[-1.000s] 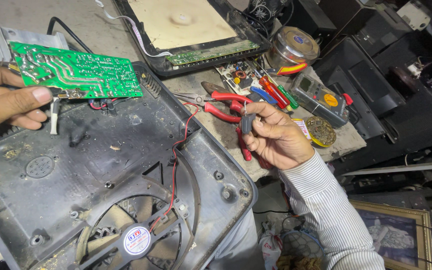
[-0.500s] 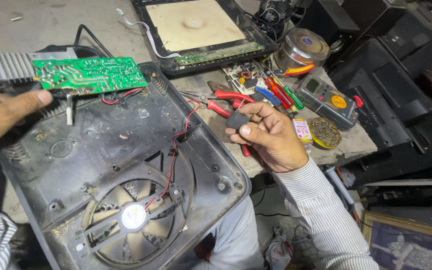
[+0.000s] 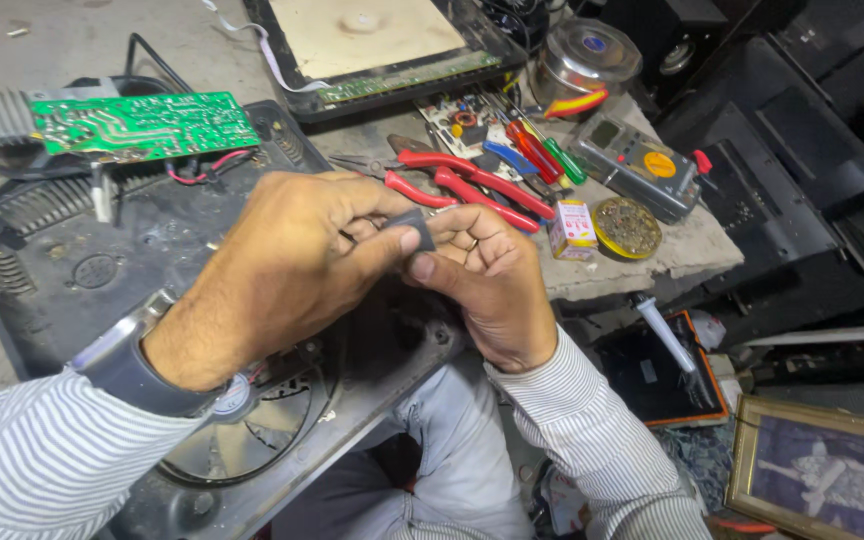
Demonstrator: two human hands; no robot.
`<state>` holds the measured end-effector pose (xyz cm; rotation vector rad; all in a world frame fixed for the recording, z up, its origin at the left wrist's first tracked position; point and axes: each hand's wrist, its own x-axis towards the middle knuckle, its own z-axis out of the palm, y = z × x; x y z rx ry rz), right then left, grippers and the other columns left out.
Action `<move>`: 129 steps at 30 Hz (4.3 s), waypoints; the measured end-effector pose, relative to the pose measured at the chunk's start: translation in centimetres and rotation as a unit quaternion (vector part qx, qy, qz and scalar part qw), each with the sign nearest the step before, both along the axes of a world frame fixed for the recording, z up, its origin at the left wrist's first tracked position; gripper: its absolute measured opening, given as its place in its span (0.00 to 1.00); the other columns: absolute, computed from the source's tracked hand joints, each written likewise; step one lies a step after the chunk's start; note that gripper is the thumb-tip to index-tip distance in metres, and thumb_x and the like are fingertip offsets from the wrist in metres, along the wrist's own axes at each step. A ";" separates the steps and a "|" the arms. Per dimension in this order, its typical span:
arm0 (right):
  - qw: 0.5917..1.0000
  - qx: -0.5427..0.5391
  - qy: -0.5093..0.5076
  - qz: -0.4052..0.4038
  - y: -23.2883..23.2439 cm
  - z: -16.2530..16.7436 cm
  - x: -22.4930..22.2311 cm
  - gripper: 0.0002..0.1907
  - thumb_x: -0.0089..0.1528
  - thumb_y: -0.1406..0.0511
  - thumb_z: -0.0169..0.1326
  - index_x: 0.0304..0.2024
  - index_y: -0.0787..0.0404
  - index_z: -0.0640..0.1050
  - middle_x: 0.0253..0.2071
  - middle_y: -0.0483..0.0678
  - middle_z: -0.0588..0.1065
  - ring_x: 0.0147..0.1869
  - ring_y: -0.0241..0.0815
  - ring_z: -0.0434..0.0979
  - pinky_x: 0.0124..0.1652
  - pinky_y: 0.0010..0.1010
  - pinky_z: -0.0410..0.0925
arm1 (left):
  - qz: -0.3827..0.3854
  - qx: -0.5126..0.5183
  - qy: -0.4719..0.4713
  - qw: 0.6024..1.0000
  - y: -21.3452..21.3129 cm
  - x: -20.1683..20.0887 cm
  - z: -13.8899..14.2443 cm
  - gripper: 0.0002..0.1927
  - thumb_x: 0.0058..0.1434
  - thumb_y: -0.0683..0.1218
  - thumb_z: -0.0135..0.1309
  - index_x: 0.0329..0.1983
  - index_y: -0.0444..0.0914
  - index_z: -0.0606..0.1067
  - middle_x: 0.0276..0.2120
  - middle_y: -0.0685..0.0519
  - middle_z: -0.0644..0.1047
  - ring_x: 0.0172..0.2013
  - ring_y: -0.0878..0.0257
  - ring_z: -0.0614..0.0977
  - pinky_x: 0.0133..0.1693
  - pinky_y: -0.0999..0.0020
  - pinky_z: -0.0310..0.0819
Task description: The person repairs a green circuit board mounted on an open speaker enclosure. They hold a soldering iron in one hand while feeding solder and positioning components with the other, then lift and reposition the board, use pliers on its parts, and continue soldering connections.
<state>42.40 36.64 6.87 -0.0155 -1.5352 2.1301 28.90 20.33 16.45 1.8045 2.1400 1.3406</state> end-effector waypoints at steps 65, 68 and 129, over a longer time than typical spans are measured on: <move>0.781 0.219 0.082 -0.580 10.1 -5.8 18.6 0.11 0.69 0.70 0.59 0.47 0.75 0.74 0.34 0.61 0.78 0.30 0.40 0.79 0.32 0.26 0.76 | -0.133 -0.098 -0.079 0.983 23.5 5.8 -5.0 0.12 0.54 0.45 0.64 0.39 0.33 0.82 0.24 0.47 0.83 0.24 0.60 0.87 0.30 0.64 0.78; 0.781 0.222 0.089 -0.577 10.1 -5.8 18.5 0.11 0.69 0.70 0.59 0.47 0.75 0.74 0.35 0.61 0.78 0.30 0.41 0.79 0.33 0.26 0.76 | -0.134 -0.070 -0.076 0.986 23.6 5.9 -5.0 0.13 0.53 0.46 0.65 0.38 0.32 0.82 0.25 0.47 0.83 0.25 0.61 0.87 0.30 0.66 0.79; 0.770 0.258 0.072 -0.579 10.2 -6.1 18.9 0.10 0.69 0.71 0.59 0.48 0.74 0.74 0.36 0.62 0.78 0.31 0.40 0.80 0.35 0.26 0.76 | -0.123 -0.086 -0.094 0.984 23.8 5.7 -5.7 0.15 0.51 0.46 0.67 0.38 0.32 0.82 0.30 0.47 0.85 0.31 0.62 0.88 0.35 0.66 0.81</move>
